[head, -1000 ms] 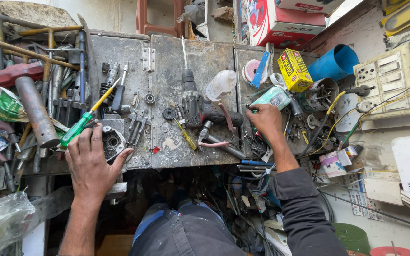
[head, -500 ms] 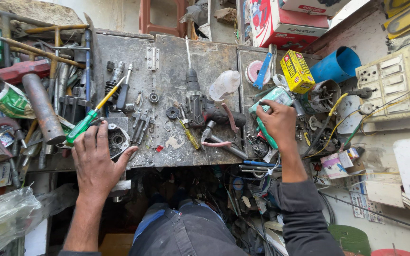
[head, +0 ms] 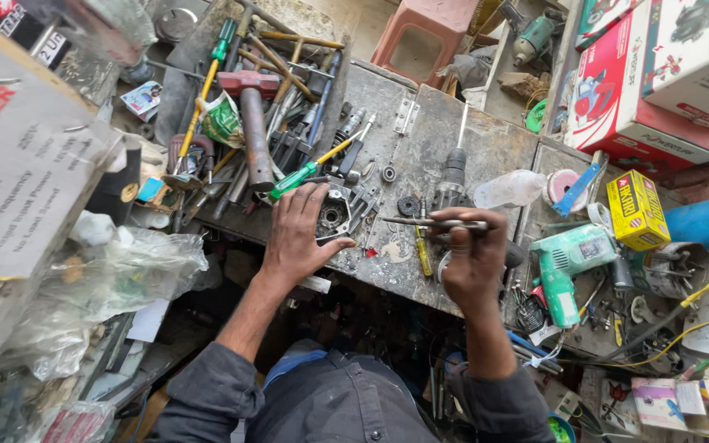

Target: The person works at a cluttered repair workbench, disassembling a small machine housing and driving out its old bearing with a hammer and punch. They then retrieve a box of new bearings from a shelf, take one out, and press it into the housing by hand while tapping it into place.

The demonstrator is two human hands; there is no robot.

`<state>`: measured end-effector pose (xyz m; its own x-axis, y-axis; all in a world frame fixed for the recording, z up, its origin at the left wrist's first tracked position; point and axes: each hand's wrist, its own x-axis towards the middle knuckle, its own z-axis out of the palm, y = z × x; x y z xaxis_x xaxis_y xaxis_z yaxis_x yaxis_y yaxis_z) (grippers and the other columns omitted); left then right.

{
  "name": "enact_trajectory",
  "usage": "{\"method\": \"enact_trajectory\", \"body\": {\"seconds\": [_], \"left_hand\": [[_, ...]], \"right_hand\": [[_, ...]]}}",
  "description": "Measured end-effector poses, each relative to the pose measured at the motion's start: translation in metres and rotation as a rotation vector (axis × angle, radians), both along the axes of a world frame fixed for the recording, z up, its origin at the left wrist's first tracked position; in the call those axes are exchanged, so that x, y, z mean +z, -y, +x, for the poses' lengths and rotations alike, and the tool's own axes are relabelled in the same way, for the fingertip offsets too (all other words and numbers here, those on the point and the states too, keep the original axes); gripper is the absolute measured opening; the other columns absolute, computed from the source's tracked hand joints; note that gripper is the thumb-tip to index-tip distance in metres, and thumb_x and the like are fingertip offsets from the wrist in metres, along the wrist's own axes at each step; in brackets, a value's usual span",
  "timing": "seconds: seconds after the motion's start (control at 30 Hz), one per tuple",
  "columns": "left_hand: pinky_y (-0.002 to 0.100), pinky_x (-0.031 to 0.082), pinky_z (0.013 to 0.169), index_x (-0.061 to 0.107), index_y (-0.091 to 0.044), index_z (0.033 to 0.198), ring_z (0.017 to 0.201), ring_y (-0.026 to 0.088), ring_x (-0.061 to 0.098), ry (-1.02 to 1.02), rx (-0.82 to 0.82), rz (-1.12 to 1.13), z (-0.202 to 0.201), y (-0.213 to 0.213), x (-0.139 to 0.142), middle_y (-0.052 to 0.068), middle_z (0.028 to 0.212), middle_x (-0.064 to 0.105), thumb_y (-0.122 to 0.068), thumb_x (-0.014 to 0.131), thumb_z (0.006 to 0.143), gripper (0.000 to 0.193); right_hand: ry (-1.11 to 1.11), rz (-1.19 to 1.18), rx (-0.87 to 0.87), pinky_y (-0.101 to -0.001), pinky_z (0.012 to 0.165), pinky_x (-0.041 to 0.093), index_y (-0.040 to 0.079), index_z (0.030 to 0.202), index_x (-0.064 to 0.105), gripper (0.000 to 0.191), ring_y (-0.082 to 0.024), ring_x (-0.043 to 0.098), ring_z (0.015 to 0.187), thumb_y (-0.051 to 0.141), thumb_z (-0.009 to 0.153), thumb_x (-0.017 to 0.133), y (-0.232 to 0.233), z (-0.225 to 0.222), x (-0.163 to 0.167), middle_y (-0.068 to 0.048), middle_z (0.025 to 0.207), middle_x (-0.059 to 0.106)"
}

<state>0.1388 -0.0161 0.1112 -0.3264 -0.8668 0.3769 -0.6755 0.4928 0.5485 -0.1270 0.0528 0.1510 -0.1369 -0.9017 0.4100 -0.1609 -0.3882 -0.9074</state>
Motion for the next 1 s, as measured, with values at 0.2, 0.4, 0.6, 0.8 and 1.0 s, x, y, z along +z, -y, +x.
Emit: {"method": "enact_trajectory", "body": {"seconds": [0.2,0.4,0.6,0.8,1.0], "left_hand": [[0.046,0.038,0.111,0.057,-0.006,0.135,0.128,0.033,0.052,-0.211,-0.042,-0.019,0.024,-0.002,0.005,0.012,0.135,0.058,-0.037,0.085,0.079,0.07],[0.047,0.038,0.113,0.063,-0.008,0.127,0.124,0.031,0.057,-0.326,-0.103,0.001,0.04,0.001,0.012,0.011,0.125,0.064,-0.011,0.076,0.08,0.049],[0.047,0.039,0.113,0.066,-0.007,0.123,0.12,0.032,0.062,-0.354,-0.161,0.001,0.043,0.009,0.007,0.012,0.12,0.069,-0.004,0.071,0.083,0.041],[0.049,0.041,0.111,0.07,-0.007,0.114,0.105,0.027,0.069,-0.231,-0.268,0.012,0.028,0.018,-0.006,0.009,0.107,0.074,-0.002,0.071,0.079,0.035],[0.047,0.045,0.111,0.072,-0.008,0.106,0.093,0.023,0.075,-0.341,-0.25,0.031,0.018,0.013,-0.008,0.007,0.096,0.077,0.0,0.068,0.086,0.022]], "right_hand": [[-0.434,-0.097,0.105,-0.0368,0.086,0.059,0.006,0.122,0.042,0.023,-0.025,0.075,0.1,0.0,0.106,0.056,0.032,0.087,-0.012,-0.014,0.114,0.073],[-0.647,-0.161,0.084,-0.0381,0.081,0.059,0.006,0.121,0.047,0.03,-0.03,0.073,0.096,-0.003,0.098,0.063,0.045,0.107,-0.021,-0.013,0.113,0.072],[-0.637,-0.2,0.123,-0.0377,0.08,0.059,0.007,0.119,0.05,0.029,-0.031,0.073,0.098,-0.004,0.097,0.065,0.045,0.111,-0.018,-0.011,0.116,0.071],[-0.679,-0.175,0.082,-0.0403,0.079,0.058,0.006,0.116,0.06,0.031,-0.034,0.069,0.096,-0.002,0.088,0.072,0.039,0.119,-0.001,-0.015,0.111,0.066],[-0.588,-0.106,-0.04,-0.037,0.08,0.058,0.005,0.121,0.062,0.034,-0.028,0.07,0.094,0.006,0.09,0.077,0.017,0.094,-0.014,-0.013,0.107,0.067]]}}
